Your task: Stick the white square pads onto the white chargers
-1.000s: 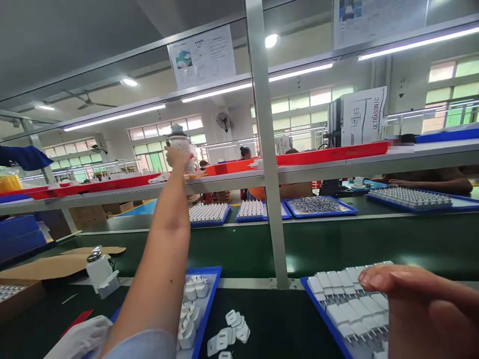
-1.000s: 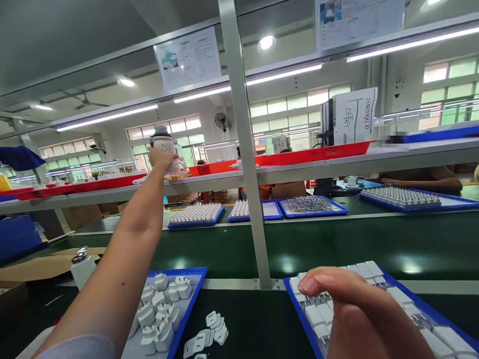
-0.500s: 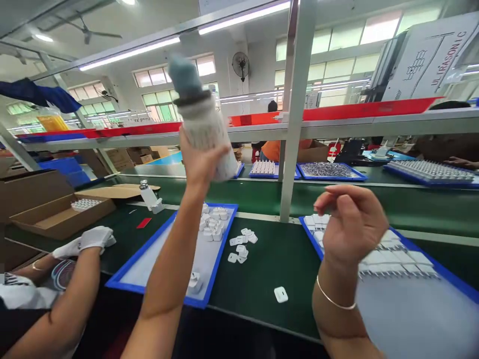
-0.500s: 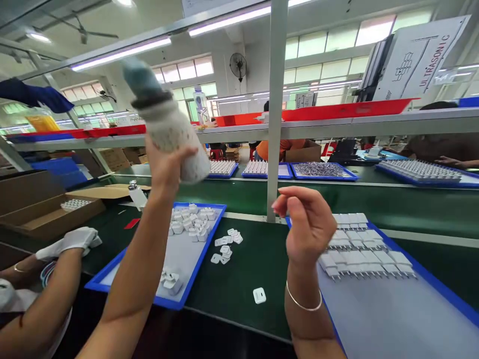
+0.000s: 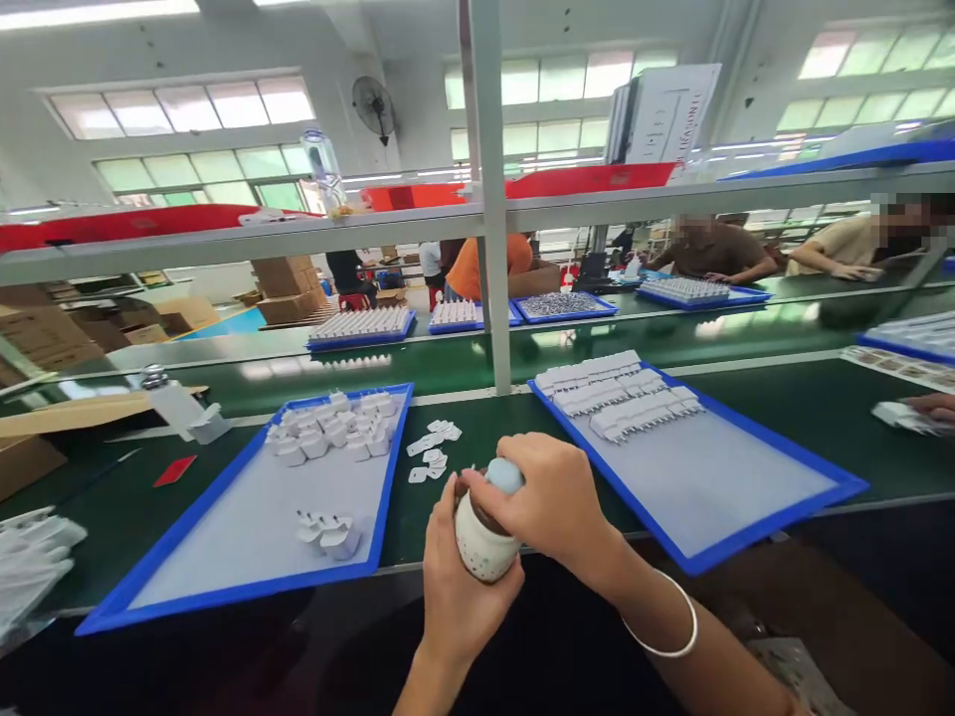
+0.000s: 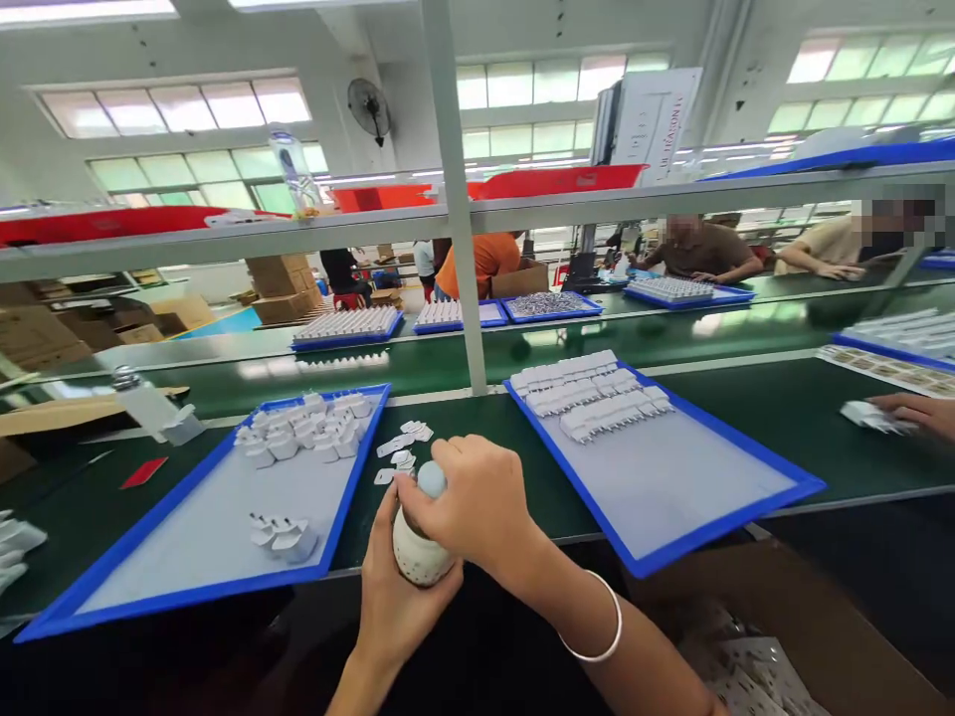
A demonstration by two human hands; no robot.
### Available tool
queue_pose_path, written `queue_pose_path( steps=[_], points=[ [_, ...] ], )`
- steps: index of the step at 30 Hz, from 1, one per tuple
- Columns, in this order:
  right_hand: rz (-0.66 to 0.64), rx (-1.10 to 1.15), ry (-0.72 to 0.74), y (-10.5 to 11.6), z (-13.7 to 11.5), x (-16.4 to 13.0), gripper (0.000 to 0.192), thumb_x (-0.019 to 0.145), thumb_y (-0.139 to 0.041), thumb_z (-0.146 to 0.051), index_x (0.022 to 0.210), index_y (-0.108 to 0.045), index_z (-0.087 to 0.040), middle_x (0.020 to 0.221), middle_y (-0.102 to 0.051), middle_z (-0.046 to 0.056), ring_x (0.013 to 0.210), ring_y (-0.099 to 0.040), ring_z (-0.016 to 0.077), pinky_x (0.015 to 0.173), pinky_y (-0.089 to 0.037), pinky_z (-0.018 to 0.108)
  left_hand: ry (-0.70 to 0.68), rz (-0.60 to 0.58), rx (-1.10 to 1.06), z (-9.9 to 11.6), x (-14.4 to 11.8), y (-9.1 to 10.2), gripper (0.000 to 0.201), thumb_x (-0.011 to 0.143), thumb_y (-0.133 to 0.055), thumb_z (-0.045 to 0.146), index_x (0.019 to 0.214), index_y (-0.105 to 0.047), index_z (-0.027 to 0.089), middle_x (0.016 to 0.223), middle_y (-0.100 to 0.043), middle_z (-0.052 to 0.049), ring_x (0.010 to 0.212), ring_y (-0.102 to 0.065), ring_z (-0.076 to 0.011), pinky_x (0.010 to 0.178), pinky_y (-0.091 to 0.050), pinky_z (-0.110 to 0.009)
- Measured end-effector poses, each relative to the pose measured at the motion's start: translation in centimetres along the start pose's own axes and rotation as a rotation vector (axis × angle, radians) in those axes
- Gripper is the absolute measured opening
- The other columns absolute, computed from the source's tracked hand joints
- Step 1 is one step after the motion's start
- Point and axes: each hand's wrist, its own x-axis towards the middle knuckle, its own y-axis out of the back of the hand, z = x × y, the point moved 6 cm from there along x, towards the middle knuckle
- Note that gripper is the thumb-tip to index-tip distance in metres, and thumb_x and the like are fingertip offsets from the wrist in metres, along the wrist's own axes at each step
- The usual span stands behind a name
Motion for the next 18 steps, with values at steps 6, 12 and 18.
queue_pose_path(
  steps=[6,12,18],
  points=[
    [-0.298,0.420,0.375,1.4,0.9,-1.8,0.015,0.078,-0.072,-0.026,0.068,-0.065,-0.018,0.063,-0.056,-0.001,0.063,-0.049,0.0117,0.059,-0.037,0.026,0.187,-0.593,-0.587,1.4,-2.4,-3.0,0.099,0.051,-0.077,0.013,0.144,-0.045,0.026,0.121,-0.068,-0.009,0.101,-0.070,-0.0335,0.089,-0.060,-0.049],
    [-0.485,0.637,0.457,6.2,1.8,-2.6,0.043,0.083,-0.078,-0.021,0.125,-0.069,-0.018,0.104,-0.067,0.008,0.094,-0.063,0.0172,0.082,-0.052,0.029,0.241,-0.710,-0.950,4.6,-3.6,-3.1,0.094,0.053,-0.082,0.013,0.140,-0.048,0.021,0.134,-0.063,-0.013,0.123,-0.063,-0.0379,0.114,-0.042,-0.060],
    [-0.090,1.273,0.195,6.0,6.1,-2.2,0.032,0.090,-0.070,-0.043,0.118,-0.073,-0.028,0.109,-0.073,0.005,0.085,-0.066,0.0183,0.069,-0.055,0.029,0.219,-0.541,-0.796,1.9,-5.6,-3.3,0.103,0.058,-0.094,0.035,0.148,-0.047,0.018,0.127,-0.067,-0.018,0.116,-0.068,-0.0375,0.105,-0.054,-0.053]
  ],
)
